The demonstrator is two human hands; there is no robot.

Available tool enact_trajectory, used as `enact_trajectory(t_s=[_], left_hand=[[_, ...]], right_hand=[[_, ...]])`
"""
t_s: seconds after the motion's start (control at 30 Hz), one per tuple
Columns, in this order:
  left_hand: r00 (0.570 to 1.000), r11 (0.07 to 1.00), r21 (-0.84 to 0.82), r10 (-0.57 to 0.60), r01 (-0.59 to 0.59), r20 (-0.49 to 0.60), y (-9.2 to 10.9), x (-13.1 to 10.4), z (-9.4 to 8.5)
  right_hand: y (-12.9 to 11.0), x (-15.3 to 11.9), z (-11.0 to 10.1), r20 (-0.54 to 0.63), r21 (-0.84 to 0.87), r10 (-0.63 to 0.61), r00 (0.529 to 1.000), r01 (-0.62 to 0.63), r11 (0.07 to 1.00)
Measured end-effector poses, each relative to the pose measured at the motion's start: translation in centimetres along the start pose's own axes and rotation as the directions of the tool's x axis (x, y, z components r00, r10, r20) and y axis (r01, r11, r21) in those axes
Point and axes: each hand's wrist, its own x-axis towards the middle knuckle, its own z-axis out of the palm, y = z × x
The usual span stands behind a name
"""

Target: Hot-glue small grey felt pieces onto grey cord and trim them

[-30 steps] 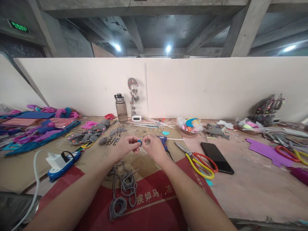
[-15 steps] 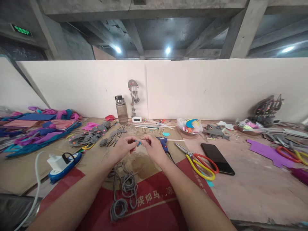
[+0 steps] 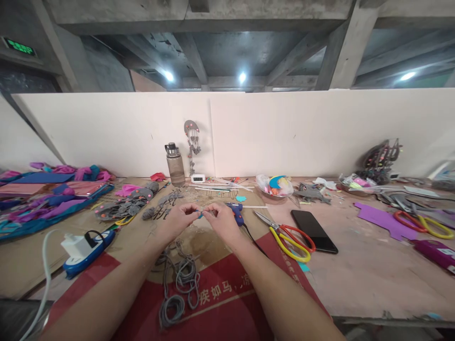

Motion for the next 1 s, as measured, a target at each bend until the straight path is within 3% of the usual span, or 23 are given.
enact_trajectory(t_s=[0.27, 0.37, 0.5, 0.73, 1.0], left_hand=[[0.979, 0.995, -0.068, -0.059, 0.074, 0.196, -0.8, 0.3, -0.1], [0.971, 0.988, -0.105, -0.083, 0.109, 0.222, -0.7, 0.2, 0.1], [0.976, 0.993, -0.082, -0.065, 0.084, 0.209, -0.7, 0.2, 0.2], [0.981, 0.97, 0.195, 0.116, -0.146, 0.157, -0.2, 0.0, -0.2], [1.0, 1.0, 0.022, 0.02, -0.02, 0.006, -0.2, -0.1, -0.1]], right_hand=[[-0.1, 0.1, 0.0, -0.045, -0.122, -0.029, 0.999, 0.023, 0.992], [-0.2, 0.0, -0.2, -0.04, -0.168, -0.054, 0.998, 0.047, 0.985], [-0.3, -0.1, -0.2, -0.02, -0.23, -0.123, 0.992, 0.116, 0.966], [-0.7, -0.4, -0.5, 0.042, -0.261, -0.153, 0.987, 0.158, 0.952], [-1.3, -0.6, -0.9, 0.035, -0.179, -0.122, 0.992, 0.126, 0.976]])
